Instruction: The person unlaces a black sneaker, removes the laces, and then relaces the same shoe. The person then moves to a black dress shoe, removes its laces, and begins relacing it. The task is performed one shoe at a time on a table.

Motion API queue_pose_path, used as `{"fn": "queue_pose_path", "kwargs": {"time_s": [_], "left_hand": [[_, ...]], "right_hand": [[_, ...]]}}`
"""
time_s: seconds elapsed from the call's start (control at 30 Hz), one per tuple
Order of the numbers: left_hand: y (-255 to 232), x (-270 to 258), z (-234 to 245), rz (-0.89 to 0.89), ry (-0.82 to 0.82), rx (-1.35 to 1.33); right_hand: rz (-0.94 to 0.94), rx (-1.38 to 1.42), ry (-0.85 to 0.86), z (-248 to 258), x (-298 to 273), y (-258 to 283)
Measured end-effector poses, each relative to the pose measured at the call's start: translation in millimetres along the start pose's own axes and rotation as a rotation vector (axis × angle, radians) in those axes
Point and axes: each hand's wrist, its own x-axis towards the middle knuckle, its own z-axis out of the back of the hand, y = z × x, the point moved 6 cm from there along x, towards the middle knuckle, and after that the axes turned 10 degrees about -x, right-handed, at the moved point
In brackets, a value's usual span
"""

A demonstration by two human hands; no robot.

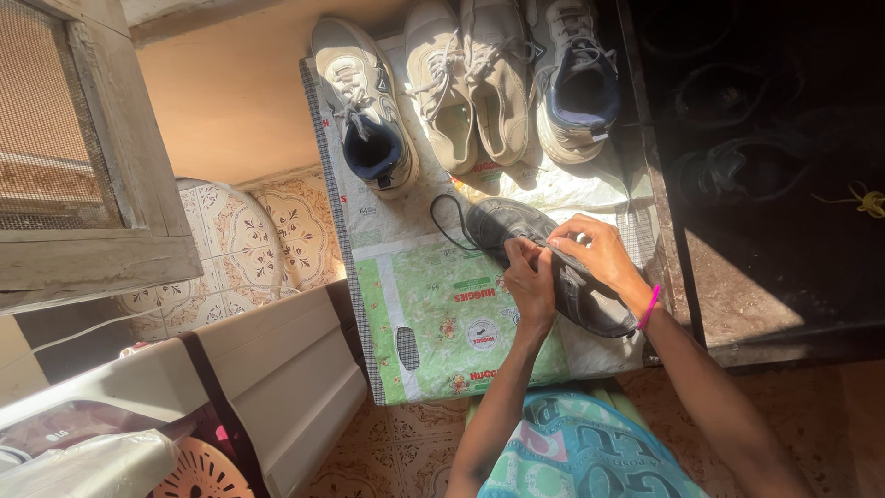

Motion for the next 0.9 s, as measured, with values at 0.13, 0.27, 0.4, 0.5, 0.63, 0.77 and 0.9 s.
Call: {"fn": "queue_pose_path", "kwargs": {"time_s": [0.13, 0.27, 0.4, 0.5, 0.63, 0.77, 0.9], "left_hand": [[-49, -2, 10, -0.375, 0.09, 0.228], [-97, 7, 7, -0.648, 0.2, 0.157], [-93, 37, 19, -0.021, 0.315, -0.313], [-129, 64, 83, -0.162, 0.186, -0.546], [-246, 59, 202, -0.637, -0.172, -0.701], [-348, 22, 303, -1.069, -0.756, -0.47], [-336, 13, 319, -1.175, -0.908, -0.367]], "right_hand": [[0.182, -0.172, -0.217, 19, -5, 41], [0.366, -0.213, -0.371, 40, -27, 82], [-0.02, 0.118, -0.435, 47, -48, 71], [0.016, -0.091, -0.335, 25, -85, 70], [0.065, -0.321, -0.207, -14, -108, 48], [-0.074, -0.464, -0.115, -31, -102, 6], [-0.307, -0.356, 0.049, -47, -95, -22]]}}
